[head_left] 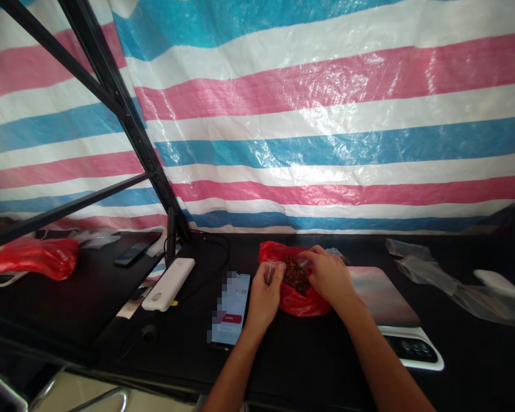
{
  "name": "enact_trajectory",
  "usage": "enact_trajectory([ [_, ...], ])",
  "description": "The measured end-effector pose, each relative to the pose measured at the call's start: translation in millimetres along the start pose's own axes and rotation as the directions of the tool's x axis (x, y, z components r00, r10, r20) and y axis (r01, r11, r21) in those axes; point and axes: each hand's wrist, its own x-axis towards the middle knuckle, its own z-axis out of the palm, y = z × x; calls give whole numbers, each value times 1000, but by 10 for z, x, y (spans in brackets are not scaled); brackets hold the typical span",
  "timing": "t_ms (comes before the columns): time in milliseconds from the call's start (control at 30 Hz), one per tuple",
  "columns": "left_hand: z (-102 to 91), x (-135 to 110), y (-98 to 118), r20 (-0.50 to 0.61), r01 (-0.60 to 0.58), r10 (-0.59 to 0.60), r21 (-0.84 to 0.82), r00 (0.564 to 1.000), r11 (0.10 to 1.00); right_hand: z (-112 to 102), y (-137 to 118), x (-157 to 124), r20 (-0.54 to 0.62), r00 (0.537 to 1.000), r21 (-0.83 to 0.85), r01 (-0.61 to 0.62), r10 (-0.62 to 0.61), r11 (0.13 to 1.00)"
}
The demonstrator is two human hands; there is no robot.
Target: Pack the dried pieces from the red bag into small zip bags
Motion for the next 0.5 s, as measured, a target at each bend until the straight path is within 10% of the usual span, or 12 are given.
enact_trajectory([
  [267,-24,-300,182,-422,22,155,385,893,923,8,121,-36,37,987,31,153,-154,988],
  [500,89,-656,173,-158,105,-75,192,985,976,23,67,-14,52,987,40,152,-154,988],
])
